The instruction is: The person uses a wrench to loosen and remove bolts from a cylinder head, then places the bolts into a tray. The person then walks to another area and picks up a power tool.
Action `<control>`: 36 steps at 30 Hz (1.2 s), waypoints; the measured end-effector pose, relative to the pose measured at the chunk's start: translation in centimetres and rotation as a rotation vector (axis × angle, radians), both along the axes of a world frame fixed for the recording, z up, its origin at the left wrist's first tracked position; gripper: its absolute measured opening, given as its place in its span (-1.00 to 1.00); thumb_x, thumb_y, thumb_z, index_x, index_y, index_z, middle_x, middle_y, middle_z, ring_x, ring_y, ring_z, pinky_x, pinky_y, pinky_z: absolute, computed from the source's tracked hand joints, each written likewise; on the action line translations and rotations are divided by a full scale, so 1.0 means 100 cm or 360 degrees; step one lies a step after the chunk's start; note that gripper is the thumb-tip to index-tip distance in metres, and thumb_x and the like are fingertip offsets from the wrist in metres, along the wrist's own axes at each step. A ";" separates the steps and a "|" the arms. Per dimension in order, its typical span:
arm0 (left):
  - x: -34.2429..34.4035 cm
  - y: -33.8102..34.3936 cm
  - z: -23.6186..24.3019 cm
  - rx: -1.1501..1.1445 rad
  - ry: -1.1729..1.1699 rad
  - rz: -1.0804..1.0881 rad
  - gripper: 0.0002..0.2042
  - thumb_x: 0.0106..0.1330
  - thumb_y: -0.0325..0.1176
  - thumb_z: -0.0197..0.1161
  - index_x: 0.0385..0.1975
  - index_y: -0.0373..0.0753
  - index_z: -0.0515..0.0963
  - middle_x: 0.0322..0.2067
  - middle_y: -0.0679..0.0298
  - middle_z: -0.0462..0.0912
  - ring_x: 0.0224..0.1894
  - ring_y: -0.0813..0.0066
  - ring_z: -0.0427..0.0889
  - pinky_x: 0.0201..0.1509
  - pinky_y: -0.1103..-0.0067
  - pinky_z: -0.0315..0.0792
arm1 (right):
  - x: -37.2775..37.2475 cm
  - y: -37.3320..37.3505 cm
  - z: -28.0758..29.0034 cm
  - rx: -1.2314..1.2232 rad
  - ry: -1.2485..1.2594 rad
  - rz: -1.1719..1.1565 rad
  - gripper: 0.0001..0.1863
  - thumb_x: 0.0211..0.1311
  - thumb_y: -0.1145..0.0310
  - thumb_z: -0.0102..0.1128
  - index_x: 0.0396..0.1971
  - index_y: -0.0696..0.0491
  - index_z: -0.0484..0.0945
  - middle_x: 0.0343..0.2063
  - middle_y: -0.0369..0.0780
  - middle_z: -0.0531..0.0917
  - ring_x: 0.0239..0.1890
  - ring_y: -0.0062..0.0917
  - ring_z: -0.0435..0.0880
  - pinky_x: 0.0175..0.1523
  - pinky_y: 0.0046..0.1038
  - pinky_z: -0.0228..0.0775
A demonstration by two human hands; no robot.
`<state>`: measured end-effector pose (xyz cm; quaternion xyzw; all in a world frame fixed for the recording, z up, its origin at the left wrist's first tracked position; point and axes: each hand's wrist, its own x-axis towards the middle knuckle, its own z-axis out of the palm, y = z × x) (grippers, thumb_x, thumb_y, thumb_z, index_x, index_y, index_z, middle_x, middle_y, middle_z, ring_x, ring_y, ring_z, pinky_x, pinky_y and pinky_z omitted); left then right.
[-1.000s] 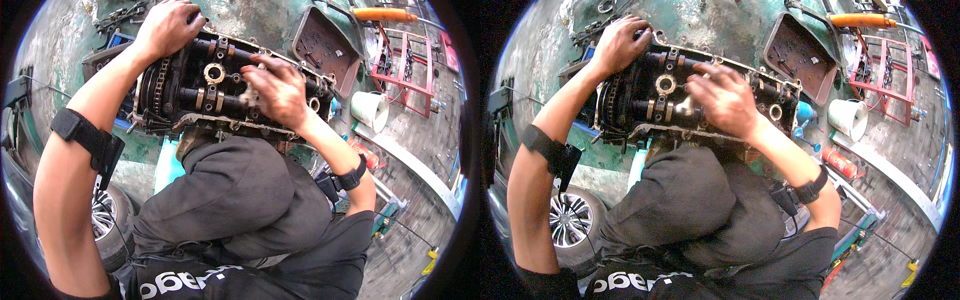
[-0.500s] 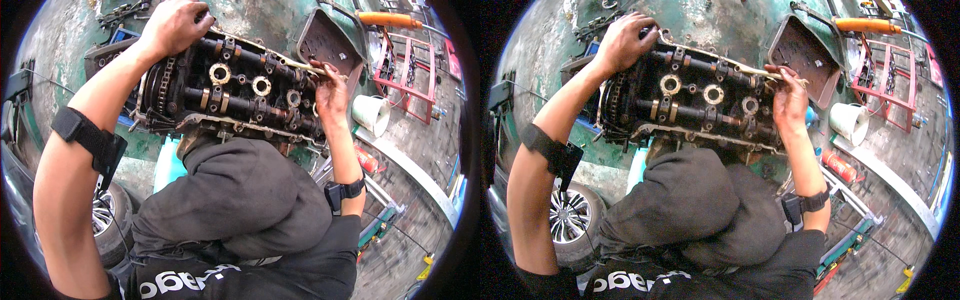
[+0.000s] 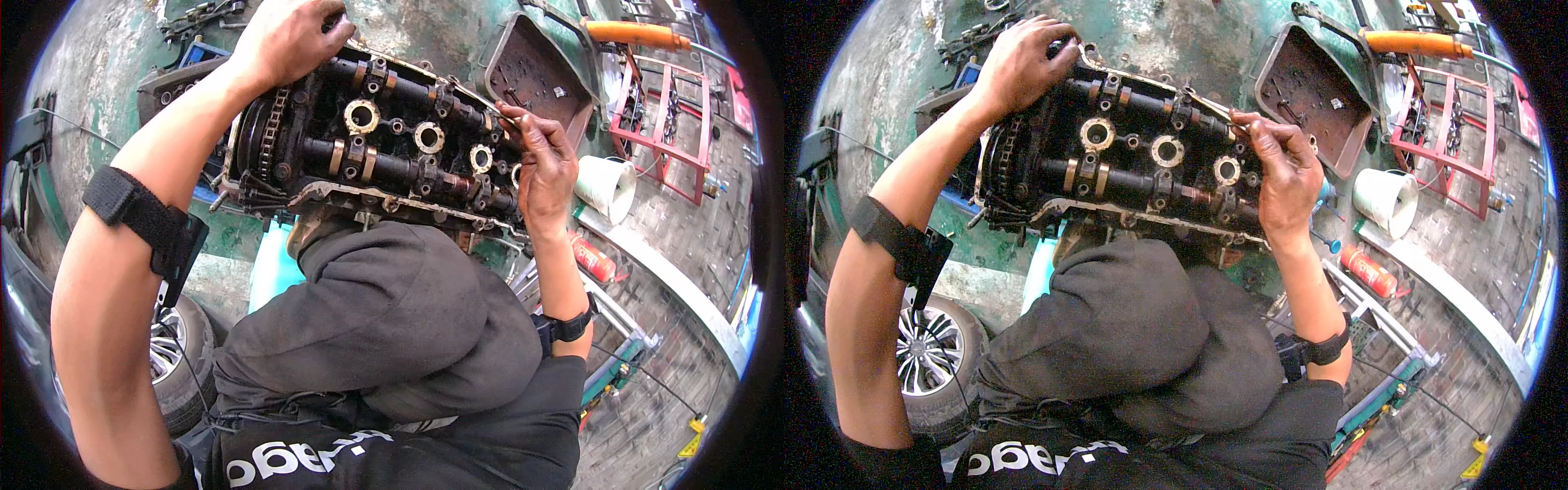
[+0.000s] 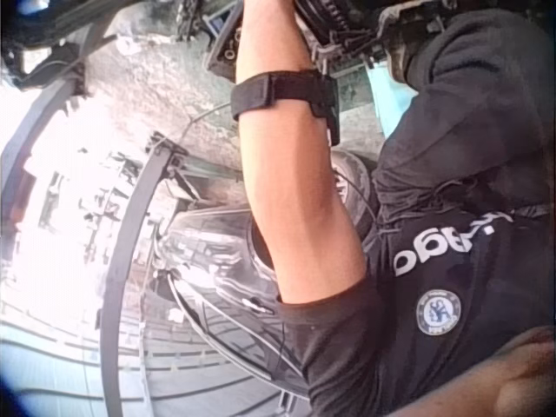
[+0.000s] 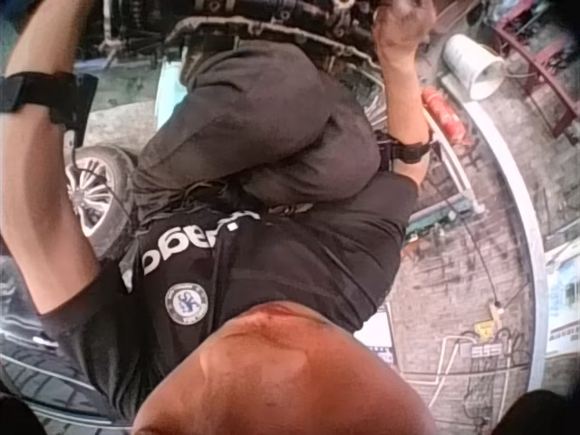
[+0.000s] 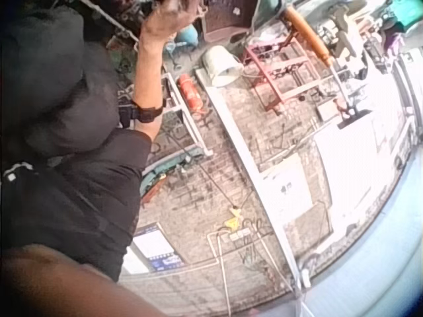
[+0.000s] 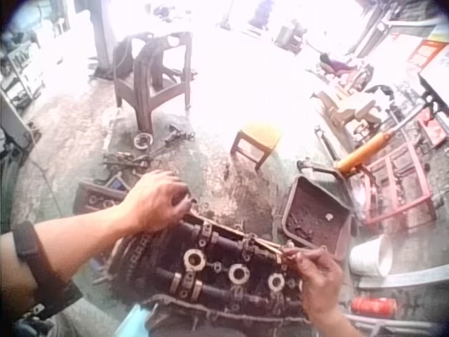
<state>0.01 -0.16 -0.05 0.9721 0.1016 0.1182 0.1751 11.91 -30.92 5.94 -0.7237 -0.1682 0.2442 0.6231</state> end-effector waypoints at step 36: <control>0.000 0.000 0.003 -0.0065 -0.0042 -0.0062 -0.73 0.22 -0.20 0.15 -0.27 -0.27 0.60 -0.30 0.02 0.60 -0.17 0.05 0.56 -0.02 0.30 0.41 | -0.024 -0.016 0.002 -0.0469 0.0444 -0.0091 -0.83 0.30 0.42 0.14 -0.15 0.12 0.57 -0.54 -0.48 0.47 -0.57 -0.88 0.25 -0.50 -0.77 0.01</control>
